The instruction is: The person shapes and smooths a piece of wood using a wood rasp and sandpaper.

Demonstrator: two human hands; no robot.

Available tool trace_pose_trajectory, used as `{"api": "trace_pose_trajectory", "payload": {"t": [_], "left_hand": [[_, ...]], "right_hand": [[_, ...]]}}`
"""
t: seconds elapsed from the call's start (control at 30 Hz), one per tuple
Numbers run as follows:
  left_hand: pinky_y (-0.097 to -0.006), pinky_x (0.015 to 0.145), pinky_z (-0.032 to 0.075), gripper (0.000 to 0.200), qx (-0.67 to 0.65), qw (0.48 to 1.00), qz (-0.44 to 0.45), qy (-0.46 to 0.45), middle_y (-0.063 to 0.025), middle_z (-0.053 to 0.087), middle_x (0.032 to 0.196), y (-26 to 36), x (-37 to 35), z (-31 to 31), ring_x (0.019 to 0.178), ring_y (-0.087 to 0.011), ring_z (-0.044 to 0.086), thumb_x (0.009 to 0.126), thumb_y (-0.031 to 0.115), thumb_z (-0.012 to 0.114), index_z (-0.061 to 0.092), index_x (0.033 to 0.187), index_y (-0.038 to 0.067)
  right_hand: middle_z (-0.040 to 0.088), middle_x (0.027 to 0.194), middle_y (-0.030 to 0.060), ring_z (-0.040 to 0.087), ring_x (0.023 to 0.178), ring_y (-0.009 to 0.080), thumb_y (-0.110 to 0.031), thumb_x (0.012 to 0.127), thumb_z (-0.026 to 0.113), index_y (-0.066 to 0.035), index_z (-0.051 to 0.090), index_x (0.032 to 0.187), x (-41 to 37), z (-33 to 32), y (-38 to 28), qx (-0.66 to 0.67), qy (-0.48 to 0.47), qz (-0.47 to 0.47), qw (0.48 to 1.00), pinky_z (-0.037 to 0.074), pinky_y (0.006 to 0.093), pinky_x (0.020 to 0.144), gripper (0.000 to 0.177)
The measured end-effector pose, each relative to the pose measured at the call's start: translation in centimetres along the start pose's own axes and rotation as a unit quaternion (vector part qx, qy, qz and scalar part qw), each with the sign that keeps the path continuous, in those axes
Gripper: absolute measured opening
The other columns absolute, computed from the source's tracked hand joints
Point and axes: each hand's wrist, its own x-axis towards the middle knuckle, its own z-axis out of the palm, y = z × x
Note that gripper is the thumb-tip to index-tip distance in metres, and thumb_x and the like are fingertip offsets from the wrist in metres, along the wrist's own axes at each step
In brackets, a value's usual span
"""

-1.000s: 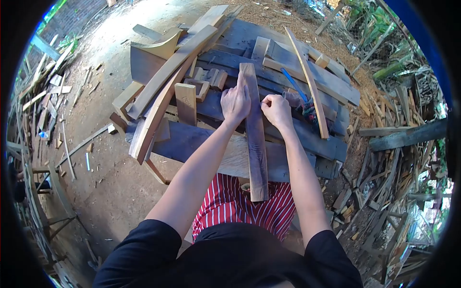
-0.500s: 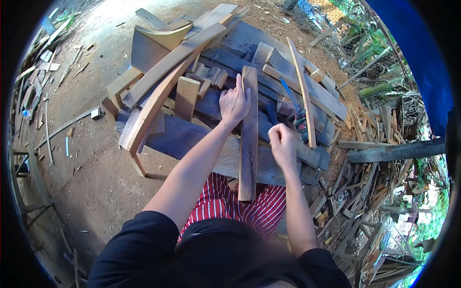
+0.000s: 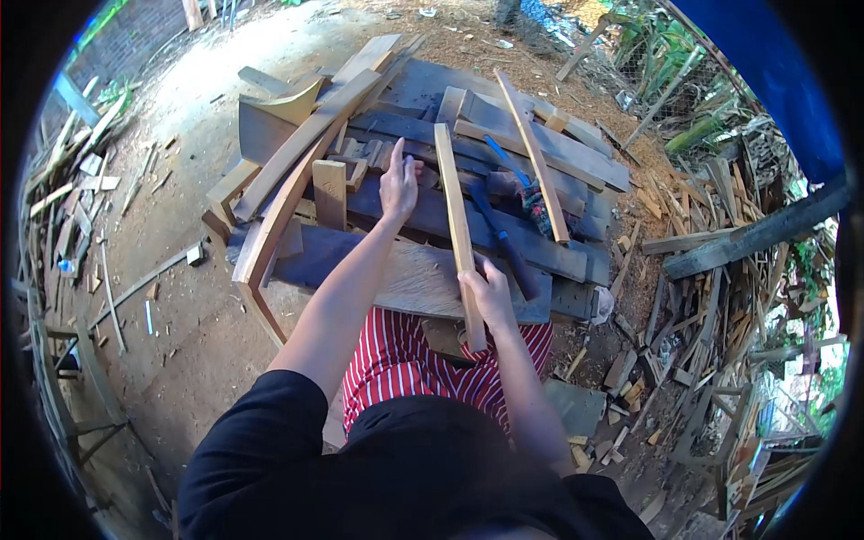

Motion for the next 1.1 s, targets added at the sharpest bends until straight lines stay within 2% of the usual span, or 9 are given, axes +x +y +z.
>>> {"api": "trace_pose_trajectory", "payload": {"t": [0.07, 0.37, 0.53, 0.63, 0.73, 0.8, 0.87, 0.97, 1.1], "left_hand": [[-0.0308, 0.075, 0.051, 0.043, -0.027, 0.999, 0.004, -0.02, -0.0113, 0.07, 0.091, -0.5, 0.1, -0.6, 0.078, -0.0169, 0.065, 0.099, 0.024, 0.045, 0.041, 0.139, 0.01], [-0.0285, 0.068, 0.05, 0.038, -0.03, 0.997, 0.066, -0.036, -0.0085, 0.067, 0.083, 3.9, -6.0, -5.4, 0.07, -0.0131, 0.062, 0.097, 0.011, 0.046, 0.045, 0.135, 0.009], [-0.0264, 0.074, 0.049, 0.037, -0.02, 0.996, -0.016, -0.085, -0.0066, 0.066, 0.093, 4.8, -8.8, -6.6, 0.076, -0.0115, 0.059, 0.1, 0.017, 0.042, 0.044, 0.137, 0.01], [-0.0306, 0.085, 0.048, 0.043, -0.207, 0.95, -0.142, -0.183, -0.0111, 0.061, 0.113, 5.1, -11.4, -5.9, 0.094, -0.0153, 0.058, 0.101, 0.026, 0.042, 0.041, 0.136, 0.003], [-0.0371, 0.092, 0.046, 0.051, -0.388, 0.801, -0.393, -0.232, -0.0113, 0.058, 0.12, 6.0, -15.0, -4.9, 0.103, -0.0178, 0.058, 0.099, 0.044, 0.039, 0.043, 0.135, 0.008], [-0.0366, 0.094, 0.046, 0.047, -0.447, 0.723, -0.469, -0.239, -0.0095, 0.058, 0.118, 6.8, -16.5, -5.4, 0.106, -0.0186, 0.058, 0.099, 0.044, 0.037, 0.045, 0.131, 0.01], [-0.0383, 0.085, 0.051, 0.042, -0.439, 0.738, -0.47, -0.205, -0.0103, 0.061, 0.11, 6.8, -17.2, -5.3, 0.096, -0.0208, 0.061, 0.097, 0.042, 0.043, 0.049, 0.122, 0.009], [-0.0393, 0.07, 0.055, 0.036, -0.345, 0.796, -0.428, -0.251, -0.0119, 0.063, 0.1, 6.1, -17.5, -6.3, 0.081, -0.0218, 0.063, 0.096, 0.038, 0.049, 0.05, 0.113, 0.006], [-0.0382, 0.062, 0.056, 0.034, -0.333, 0.807, -0.423, -0.242, -0.0117, 0.062, 0.093, 5.8, -16.9, -6.5, 0.073, -0.0193, 0.061, 0.093, 0.028, 0.051, 0.045, 0.118, 0.005]], "right_hand": [[0.057, 0.084, 0.0058, 0.058, 0.067, 0.0178, -0.017, 0.079, 0.059, -0.001, 0.048, 0.125, -0.4, -0.8, -0.3, 0.232, -0.021, 0.149, 0.961, 0.051, 0.0302, 0.061, 0.05], [0.057, 0.084, 0.0068, 0.059, 0.062, 0.0122, -0.024, 0.089, 0.06, 0.001, 0.046, 0.12, 0.6, 0.6, -3.1, 0.102, 0.001, 0.017, 0.995, 0.047, 0.0256, 0.043, 0.043], [0.059, 0.078, 0.0085, 0.059, 0.053, 0.0134, -0.035, 0.088, 0.06, 0.002, 0.048, 0.102, 3.4, 0.4, -2.0, 0.169, -0.094, 0.196, 0.961, 0.047, 0.0262, 0.041, 0.041], [0.06, 0.077, 0.01, 0.06, 0.057, 0.0174, -0.041, 0.089, 0.058, 0.004, 0.047, 0.101, 2.3, 1.2, -2.8, 0.044, -0.052, 0.122, 0.99, 0.051, 0.0311, 0.049, 0.048], [0.053, 0.117, 0.0337, 0.057, 0.108, 0.0392, -0.042, 0.093, 0.049, 0.012, 0.035, 0.132, 0.9, 3.0, -0.4, -0.083, -0.015, -0.049, 0.995, 0.044, 0.0413, 0.095, 0.067], [0.048, 0.124, 0.0347, 0.052, 0.112, 0.0448, -0.033, 0.095, 0.047, 0.005, 0.04, 0.135, -0.1, 2.4, -1.9, -0.182, -0.067, -0.061, 0.979, 0.042, 0.0427, 0.097, 0.055], [0.055, 0.119, 0.0283, 0.056, 0.107, 0.0427, -0.025, 0.092, 0.052, 0.005, 0.053, 0.121, 0.5, 0.0, -2.8, -0.23, -0.085, -0.153, 0.957, 0.045, 0.0427, 0.093, 0.042], [0.06, 0.1, 0.0213, 0.056, 0.098, 0.0372, -0.011, 0.085, 0.058, 0.003, 0.06, 0.1, 4.4, -4.3, -3.8, -0.316, 0.107, -0.264, 0.905, 0.045, 0.0439, 0.087, 0.021], [0.054, 0.111, 0.0157, 0.054, 0.1, 0.0344, -0.012, 0.084, 0.061, 0.003, 0.054, 0.111, 11.2, -9.6, -1.0, -0.484, 0.218, -0.243, 0.812, 0.047, 0.0419, 0.085, 0.032]]}}
